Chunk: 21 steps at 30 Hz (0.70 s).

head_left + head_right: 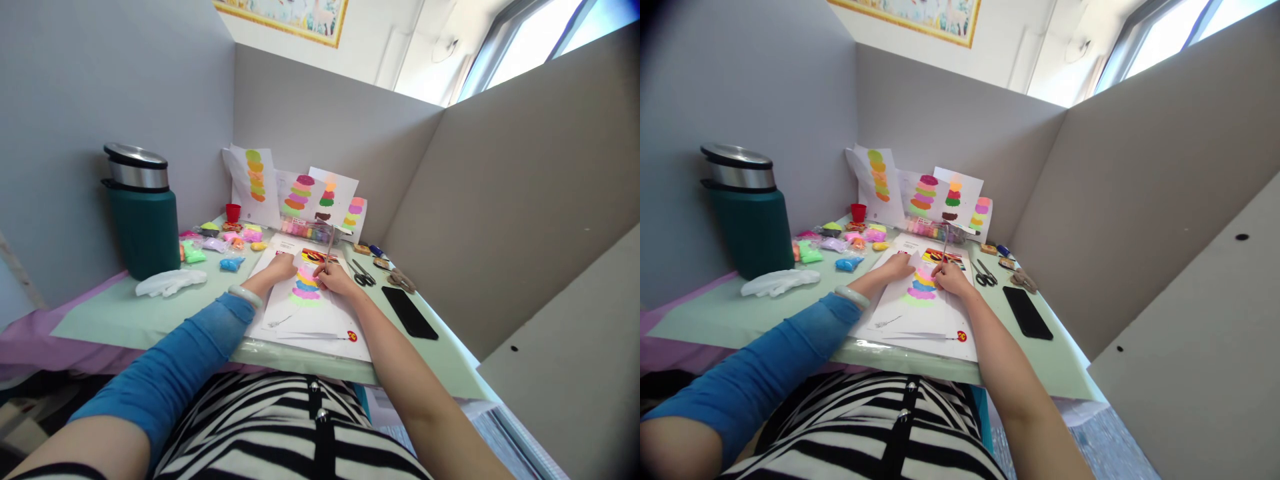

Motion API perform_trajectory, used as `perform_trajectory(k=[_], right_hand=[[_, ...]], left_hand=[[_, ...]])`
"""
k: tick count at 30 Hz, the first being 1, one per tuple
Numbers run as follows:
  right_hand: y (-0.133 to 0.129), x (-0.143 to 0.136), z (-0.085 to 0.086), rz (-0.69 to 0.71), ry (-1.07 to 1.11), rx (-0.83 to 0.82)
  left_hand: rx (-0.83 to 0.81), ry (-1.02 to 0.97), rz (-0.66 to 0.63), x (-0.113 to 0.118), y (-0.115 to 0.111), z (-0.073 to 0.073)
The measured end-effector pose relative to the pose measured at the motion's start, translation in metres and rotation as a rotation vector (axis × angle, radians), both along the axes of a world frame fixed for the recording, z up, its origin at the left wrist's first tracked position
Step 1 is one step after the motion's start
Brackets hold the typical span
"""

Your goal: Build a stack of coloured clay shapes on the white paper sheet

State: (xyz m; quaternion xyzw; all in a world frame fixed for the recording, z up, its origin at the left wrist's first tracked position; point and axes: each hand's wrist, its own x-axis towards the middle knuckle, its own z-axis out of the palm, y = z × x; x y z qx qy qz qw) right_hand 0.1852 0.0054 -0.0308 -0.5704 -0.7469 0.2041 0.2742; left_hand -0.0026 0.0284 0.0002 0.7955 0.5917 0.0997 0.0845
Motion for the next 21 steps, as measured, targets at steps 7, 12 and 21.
perform_trajectory(k=[7,12,21], right_hand=[[-0.0005,0.0,0.0011,0.007,0.0,-0.005],[-0.0003,-0.0002,0.0007,0.004,0.004,-0.001],[-0.0005,0.0,0.0013,0.003,0.0,-0.01]], left_hand=[[0.007,-0.006,-0.004,-0.0002,0.0007,-0.0004],[0.01,-0.023,-0.013,-0.0003,0.0032,-0.0026],[0.028,0.003,-0.03,-0.0008,0.0041,-0.0036]])
